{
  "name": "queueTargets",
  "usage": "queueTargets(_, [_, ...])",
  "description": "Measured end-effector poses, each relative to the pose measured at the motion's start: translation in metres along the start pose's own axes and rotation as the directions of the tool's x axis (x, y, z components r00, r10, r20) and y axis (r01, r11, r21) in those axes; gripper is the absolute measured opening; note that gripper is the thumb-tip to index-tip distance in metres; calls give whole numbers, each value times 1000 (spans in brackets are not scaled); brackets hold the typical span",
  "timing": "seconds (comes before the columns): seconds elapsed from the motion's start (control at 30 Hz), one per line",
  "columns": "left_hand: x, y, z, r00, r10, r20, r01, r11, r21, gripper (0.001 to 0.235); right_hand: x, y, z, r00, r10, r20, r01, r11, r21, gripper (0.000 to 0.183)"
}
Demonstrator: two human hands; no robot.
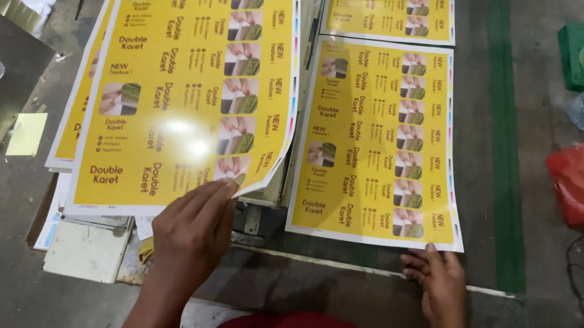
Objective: Inspecting and sorting printed commercial leaflets in a print shop.
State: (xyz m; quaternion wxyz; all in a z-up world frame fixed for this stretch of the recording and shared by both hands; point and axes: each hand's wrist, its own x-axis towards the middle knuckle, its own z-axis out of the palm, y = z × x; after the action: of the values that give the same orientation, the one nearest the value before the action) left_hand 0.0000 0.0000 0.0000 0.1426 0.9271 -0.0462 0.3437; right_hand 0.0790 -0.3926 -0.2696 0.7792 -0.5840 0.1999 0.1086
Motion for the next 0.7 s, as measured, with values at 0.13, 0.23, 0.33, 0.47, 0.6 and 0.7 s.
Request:
queueTargets(0.13, [-5, 3, 0, 1000, 21, 5, -20, 997, -71, 19, -21, -1, 5, 999, 32, -35, -35, 997, -66, 65])
queueTargets(0.23, [-15, 10, 21, 995, 84, 50, -72, 976, -206, 24, -45, -5, 21, 996, 86, -5, -86, 996, -29, 56])
queueTargets(0.33, [-16, 34, 40, 978, 201, 62, -180, 951, -251, 15, -70, -21, 53, 991, 114, 73, -106, 989, -102, 51])
queueTargets(0.47, [-7, 70, 51, 951, 295, 93, -252, 912, -323, 19, -84, -20, 78, 898, -62, 436, 113, 989, -91, 49])
queueTargets(0.6, [-24, 87, 67, 905, 374, 205, -273, 877, -396, 32, -80, 11, 74, 875, -178, 451, 203, 979, -9, 36])
queueTargets(0.7, [-27, 88, 52, 875, 397, 277, -233, 847, -478, 27, -108, -32, 97, 957, -104, 272, 85, 993, 81, 40])
